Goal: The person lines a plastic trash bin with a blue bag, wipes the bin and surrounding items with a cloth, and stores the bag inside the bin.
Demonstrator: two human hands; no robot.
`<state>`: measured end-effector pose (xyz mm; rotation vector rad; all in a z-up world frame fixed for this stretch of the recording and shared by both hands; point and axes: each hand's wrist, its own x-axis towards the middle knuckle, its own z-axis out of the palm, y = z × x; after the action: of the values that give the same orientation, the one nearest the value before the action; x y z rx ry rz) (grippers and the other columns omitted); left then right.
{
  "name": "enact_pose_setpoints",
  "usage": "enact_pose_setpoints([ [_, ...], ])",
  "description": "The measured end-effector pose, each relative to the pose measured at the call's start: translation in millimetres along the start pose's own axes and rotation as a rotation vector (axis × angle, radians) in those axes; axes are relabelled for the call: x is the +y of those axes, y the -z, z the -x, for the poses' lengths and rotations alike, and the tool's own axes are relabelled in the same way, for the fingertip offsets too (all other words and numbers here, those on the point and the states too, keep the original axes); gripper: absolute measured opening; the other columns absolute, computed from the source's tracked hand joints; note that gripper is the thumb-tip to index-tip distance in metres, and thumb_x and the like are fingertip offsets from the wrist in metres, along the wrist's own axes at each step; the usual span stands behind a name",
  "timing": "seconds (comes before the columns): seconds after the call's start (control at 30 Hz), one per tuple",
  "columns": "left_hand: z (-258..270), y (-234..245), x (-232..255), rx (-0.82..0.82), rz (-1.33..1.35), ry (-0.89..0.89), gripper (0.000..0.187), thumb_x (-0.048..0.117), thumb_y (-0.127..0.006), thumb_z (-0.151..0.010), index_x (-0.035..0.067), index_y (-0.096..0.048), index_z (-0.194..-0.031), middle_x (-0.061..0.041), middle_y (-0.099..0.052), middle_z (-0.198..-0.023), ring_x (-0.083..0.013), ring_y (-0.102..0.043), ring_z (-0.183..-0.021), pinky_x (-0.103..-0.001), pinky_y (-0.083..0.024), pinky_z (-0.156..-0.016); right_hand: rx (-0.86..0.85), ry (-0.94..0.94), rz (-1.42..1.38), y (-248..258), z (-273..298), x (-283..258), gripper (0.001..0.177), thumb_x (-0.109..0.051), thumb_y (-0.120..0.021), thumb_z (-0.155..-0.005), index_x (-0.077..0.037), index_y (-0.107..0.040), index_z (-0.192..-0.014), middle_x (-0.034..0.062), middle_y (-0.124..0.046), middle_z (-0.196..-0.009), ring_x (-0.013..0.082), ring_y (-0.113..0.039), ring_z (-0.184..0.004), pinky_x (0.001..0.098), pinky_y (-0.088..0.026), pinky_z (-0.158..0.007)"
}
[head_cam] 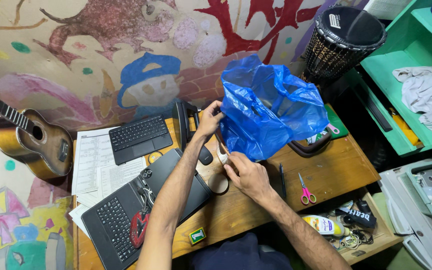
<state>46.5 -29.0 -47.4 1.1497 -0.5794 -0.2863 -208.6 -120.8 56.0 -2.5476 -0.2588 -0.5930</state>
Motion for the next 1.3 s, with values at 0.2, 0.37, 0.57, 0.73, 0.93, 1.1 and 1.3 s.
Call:
enact_pose_setpoints([
  [0.2,2,-2,6,0.022,0.001,0.023,0.011,0.001,-0.066,-0.098,0.006,-0.066,-0.108,0.002,-0.069,-0.098,-0.0056,-0.061,-0.091,-0.023,-0.049,-0.083,-0.231,-0.178,0.083,-16,-24,9,0.059,-0.049,-0.060,-0.095,-0.001,-0.057,-0.130,0.0232,-0.061,-0.134,0.0518,-0.067,-0.090,0.0597,-0.055,-0.073],
  [0.37,4,-4,12,0.027,-0.016,0.015,0.014,0.004,-0.070,-0.095,0.005,-0.068,-0.109,0.001,-0.070,-0.101,-0.0067,-0.063,-0.095,-0.024,-0.051,-0.088,-0.392,-0.278,0.058,-18,-39,9,0.057,-0.054,-0.052,-0.100,0.000,-0.058,-0.118,0.0241,-0.069,-0.110,0.0519,-0.067,-0.091,0.0610,-0.053,-0.074],
  [0.57,11,-2,26,0.034,-0.192,0.020,0.016,0.007,-0.070,-0.095,0.003,-0.068,-0.111,0.000,-0.071,-0.104,-0.0085,-0.064,-0.097,-0.026,-0.052,-0.088,-0.429,-0.239,0.068,-16,-47,7,0.053,-0.054,-0.049,-0.102,-0.002,-0.059,-0.108,0.0236,-0.072,-0.093,0.0499,-0.068,-0.087,0.0611,-0.053,-0.072],
  [0.73,16,4,27,0.004,-0.369,-0.082,0.022,0.008,-0.070,-0.093,0.003,-0.070,-0.115,-0.005,-0.073,-0.113,-0.0136,-0.067,-0.108,-0.029,-0.051,-0.098,-0.440,-0.287,0.068,-1,-45,-5,0.048,-0.053,-0.057,-0.097,-0.006,-0.061,-0.106,0.0202,-0.073,-0.097,0.0475,-0.068,-0.089,0.0590,-0.054,-0.073],
  [0.93,25,7,28,0.029,-0.599,-0.052,0.023,0.015,-0.072,-0.093,0.005,-0.073,-0.114,-0.008,-0.075,-0.116,-0.0205,-0.069,-0.113,-0.035,-0.049,-0.103,-0.242,-0.042,-0.017,31,-38,-23,0.036,-0.035,-0.066,-0.092,-0.010,-0.066,-0.117,0.0145,-0.074,-0.106,0.0403,-0.071,-0.089,0.0519,-0.056,-0.069],
  [1.1,33,-2,54,0.080,-0.675,-0.067,0.042,0.018,-0.074,-0.090,0.008,-0.065,-0.130,-0.012,-0.069,-0.128,-0.0257,-0.064,-0.122,-0.039,-0.049,-0.104,0.048,0.026,0.053,82,-44,-27,0.025,-0.027,-0.072,-0.094,-0.009,-0.073,-0.110,0.0122,-0.076,-0.106,0.0326,-0.074,-0.089,0.0414,-0.060,-0.073],
  [1.3,49,-32,122,0.216,-0.759,-0.266,0.066,0.016,-0.076,-0.084,0.006,-0.051,-0.144,-0.019,-0.058,-0.136,-0.0324,-0.057,-0.129,-0.042,-0.046,-0.110,0.280,-0.086,0.076,144,-68,6,0.014,-0.015,-0.073,-0.097,-0.004,-0.075,-0.107,0.0117,-0.073,-0.096,0.0200,-0.067,-0.067,0.0317,-0.053,-0.060],
])
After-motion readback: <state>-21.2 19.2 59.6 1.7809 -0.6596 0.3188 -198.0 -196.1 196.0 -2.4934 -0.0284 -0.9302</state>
